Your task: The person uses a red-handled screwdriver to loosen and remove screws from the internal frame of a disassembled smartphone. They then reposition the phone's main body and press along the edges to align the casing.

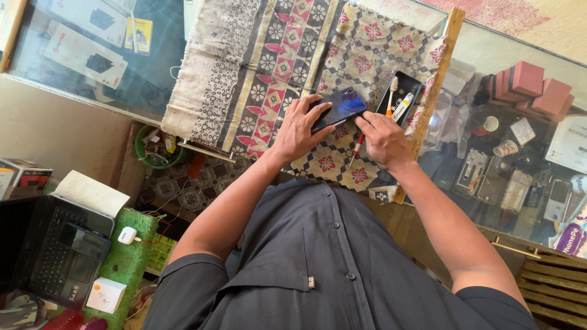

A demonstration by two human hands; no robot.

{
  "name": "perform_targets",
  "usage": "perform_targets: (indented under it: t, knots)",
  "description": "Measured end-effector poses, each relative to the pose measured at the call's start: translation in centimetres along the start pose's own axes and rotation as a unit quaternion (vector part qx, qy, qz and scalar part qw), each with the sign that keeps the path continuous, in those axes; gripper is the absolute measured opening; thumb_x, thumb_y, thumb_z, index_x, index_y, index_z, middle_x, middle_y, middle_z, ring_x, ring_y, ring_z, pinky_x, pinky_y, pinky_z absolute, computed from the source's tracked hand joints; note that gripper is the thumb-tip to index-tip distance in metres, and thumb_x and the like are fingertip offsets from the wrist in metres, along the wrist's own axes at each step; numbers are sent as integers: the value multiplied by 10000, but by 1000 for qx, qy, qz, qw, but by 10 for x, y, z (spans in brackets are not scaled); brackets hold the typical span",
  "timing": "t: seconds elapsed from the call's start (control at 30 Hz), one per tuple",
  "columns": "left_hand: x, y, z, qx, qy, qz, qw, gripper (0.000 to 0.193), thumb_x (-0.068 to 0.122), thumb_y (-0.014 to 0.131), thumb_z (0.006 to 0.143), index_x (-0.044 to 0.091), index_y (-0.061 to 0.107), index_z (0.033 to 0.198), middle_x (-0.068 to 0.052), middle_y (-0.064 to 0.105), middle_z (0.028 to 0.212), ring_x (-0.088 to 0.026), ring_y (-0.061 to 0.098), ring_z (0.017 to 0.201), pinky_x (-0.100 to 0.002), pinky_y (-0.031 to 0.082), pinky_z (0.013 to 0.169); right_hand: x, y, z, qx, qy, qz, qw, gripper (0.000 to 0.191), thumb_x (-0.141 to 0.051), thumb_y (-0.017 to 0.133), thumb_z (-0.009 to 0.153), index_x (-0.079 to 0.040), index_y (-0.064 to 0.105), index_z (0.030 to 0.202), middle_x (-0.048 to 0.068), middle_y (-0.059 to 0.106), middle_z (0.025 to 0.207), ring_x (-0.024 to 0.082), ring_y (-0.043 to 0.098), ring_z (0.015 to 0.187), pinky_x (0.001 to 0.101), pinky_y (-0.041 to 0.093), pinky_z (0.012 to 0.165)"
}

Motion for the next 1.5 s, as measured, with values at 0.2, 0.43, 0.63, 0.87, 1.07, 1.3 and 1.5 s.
perform_targets:
  t: [0.2,0.43,0.63,0.87,1.07,1.3,1.5]
  knots:
    - [-1,0,0,-1,-5,-13,1000,563,409,734,943,68,614,1375,-187,525,1410,-369,496,1273,-484,394,1101,-4,5,3,-15,0,-41,999,330,48,633,892,-37,759,1184,212,713,1233,332,695,1125,422,573,1007]
    - [-1,0,2,1,-3,-2,1000,555,422,725,947,81,621,1373,-179,528,1410,-368,491,1278,-487,378,1096,-10,9,4,-4,27,-46,999,294,30,618,914,8,748,1177,233,707,1228,360,684,1135,450,565,1002]
    - [-2,1,3,-6,-9,2,1000,551,431,723,948,94,625,1372,-170,530,1414,-365,492,1282,-487,376,1092,-19,14,1,1,63,-72,995,295,16,596,924,8,736,1183,234,695,1254,358,664,1158,458,540,1020]
    - [-3,-1,5,9,-7,-14,1000,557,423,726,941,93,623,1379,-183,523,1415,-368,489,1281,-483,374,1093,-2,5,2,2,57,11,998,330,65,595,867,-30,766,1133,180,685,1248,343,656,1144,447,522,1008]
    - [-3,-1,6,-4,-15,-20,1000,558,430,731,935,97,623,1370,-171,530,1408,-358,498,1279,-481,380,1095,-2,3,3,-3,55,19,998,346,46,627,841,-36,765,1147,172,684,1226,344,650,1132,448,514,998]
    - [-5,0,5,-10,-13,-5,1000,559,436,719,949,92,621,1378,-172,532,1403,-359,499,1264,-482,384,1086,-4,5,3,-14,42,-12,999,339,41,625,867,-38,765,1166,167,692,1233,331,664,1136,437,528,1013]
    - [-3,0,6,-1,-10,1,1000,565,445,723,942,93,623,1373,-174,531,1402,-360,498,1263,-485,382,1079,-4,3,3,-3,43,-3,999,314,32,628,858,-19,762,1137,180,702,1212,349,676,1110,449,535,980]
Point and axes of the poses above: each hand's wrist, its own z-axis towards the middle knuckle, its own y-axis out of the palm, x = y × z, the point moved 7 cm from there along z, towards the middle knuckle
